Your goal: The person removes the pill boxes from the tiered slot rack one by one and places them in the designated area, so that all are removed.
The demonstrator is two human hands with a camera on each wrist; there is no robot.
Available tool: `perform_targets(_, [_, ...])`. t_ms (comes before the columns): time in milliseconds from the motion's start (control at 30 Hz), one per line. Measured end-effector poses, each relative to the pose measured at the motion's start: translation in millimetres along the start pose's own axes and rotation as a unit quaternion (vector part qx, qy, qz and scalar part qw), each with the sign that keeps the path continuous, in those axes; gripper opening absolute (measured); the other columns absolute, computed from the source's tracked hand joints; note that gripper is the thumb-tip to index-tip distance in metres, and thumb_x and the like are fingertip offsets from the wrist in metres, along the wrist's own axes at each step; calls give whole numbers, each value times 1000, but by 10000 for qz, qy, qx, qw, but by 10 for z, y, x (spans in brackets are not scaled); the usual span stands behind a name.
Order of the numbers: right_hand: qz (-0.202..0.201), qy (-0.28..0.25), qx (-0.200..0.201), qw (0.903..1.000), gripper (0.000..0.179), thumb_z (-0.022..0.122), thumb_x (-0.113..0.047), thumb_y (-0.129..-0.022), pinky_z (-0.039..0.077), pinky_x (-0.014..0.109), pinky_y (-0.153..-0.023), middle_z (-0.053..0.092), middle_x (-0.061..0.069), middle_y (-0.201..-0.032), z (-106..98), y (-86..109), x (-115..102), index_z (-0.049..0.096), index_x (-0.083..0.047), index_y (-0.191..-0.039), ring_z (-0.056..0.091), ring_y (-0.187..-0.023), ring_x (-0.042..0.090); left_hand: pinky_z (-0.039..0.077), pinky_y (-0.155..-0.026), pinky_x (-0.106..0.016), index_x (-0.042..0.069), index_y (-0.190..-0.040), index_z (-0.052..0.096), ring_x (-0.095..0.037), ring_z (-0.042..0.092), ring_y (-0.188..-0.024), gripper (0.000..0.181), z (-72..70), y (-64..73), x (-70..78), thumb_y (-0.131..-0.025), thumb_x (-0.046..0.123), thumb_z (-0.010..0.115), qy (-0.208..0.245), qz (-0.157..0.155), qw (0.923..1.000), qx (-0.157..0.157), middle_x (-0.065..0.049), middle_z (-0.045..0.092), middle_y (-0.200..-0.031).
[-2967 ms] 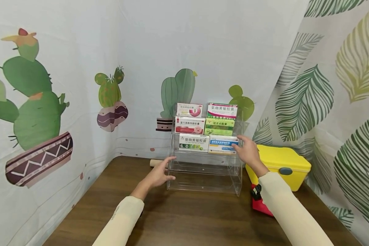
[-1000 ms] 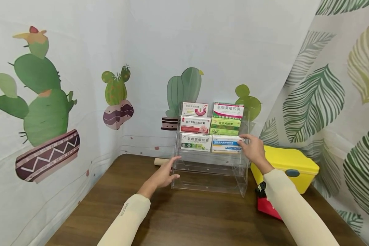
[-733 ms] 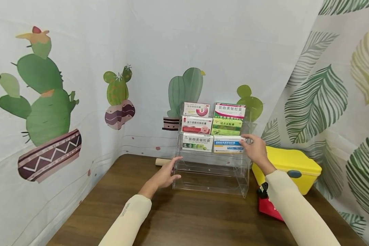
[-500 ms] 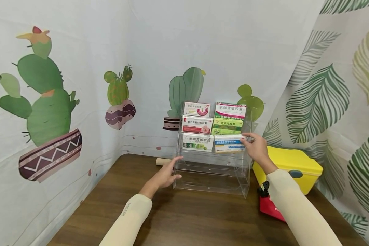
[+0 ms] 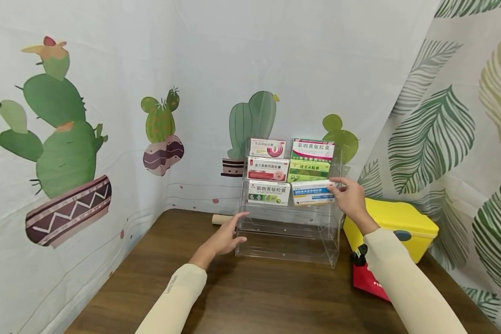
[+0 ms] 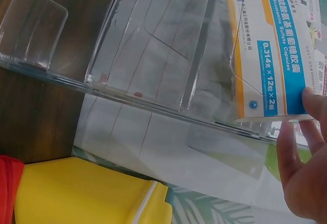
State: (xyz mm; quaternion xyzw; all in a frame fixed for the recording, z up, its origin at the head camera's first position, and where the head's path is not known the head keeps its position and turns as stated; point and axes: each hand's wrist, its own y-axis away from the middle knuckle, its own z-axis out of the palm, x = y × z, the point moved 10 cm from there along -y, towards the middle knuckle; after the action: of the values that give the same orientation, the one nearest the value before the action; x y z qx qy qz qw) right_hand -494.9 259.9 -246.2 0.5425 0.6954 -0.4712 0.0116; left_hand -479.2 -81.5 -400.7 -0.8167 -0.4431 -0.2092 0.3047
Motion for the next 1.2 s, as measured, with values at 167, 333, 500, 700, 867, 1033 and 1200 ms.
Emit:
perform_targets(167, [-12,-31,98,9999,29,68,-18,-96,47,32,-55,64,19,-123,-33,-12,12,70,-4,-122,67,-87,33,50,-95,-50,23,-156,22,-42,59,-117,78,9,8,5,-94,12,68,-15,-36,10000,-4,-23,28,-157])
perform_targets(333, [15,-148,179,9997,29,67,-18,-97,48,27,-58,64,19,-123,-78,-11,14,69,-4,-122,67,-92,34,50,-95,-50,23,-156,22,-43,59,-116,78,24,13,-2,-94,9,68,-15,-54,10000,13,-23,28,-157])
perform_targets(500, [17,-314,397,9987,29,68,-17,-96,45,17,-57,65,19,-122,-162,-5,-14,70,-3,-121,66,-91,33,50,-95,-50,25,-155,21,-43,59,-116,78,38,12,-13,-94,10,68,-44,-46,10000,18,-23,29,-156])
perform_targets(700, [-62,-452,779,9959,29,70,-17,-94,42,13,-56,67,18,-117,-283,2,-70,71,-3,-119,65,-86,31,49,-95,-50,26,-155,21,-41,60,-114,78,26,3,-9,-95,13,67,-135,-29,9999,18,-22,29,-156])
perform_targets(867, [-130,-536,937,9941,30,71,-17,-94,41,11,-56,67,16,-118,-346,15,-129,70,-3,-120,60,-83,22,49,-96,-49,25,-156,20,-40,58,-118,78,26,4,-2,-95,14,67,-93,-22,10000,-13,-19,28,-158])
perform_targets(1033, [-176,-582,972,9934,31,72,-18,-93,42,10,-56,67,15,-118,-385,40,-163,70,-3,-120,58,-80,17,49,-96,-49,24,-156,19,-39,56,-121,78,32,8,12,-95,13,67,-124,59,9999,-6,-19,29,-157])
perform_targets(1200, [-389,-700,1013,9916,30,71,-16,-93,42,10,-56,68,16,-113,-425,101,-231,70,-1,-120,57,-78,17,49,-95,-49,20,-157,19,-40,55,-122,78,24,14,16,-95,12,67,-138,108,9998,0,-20,30,-157])
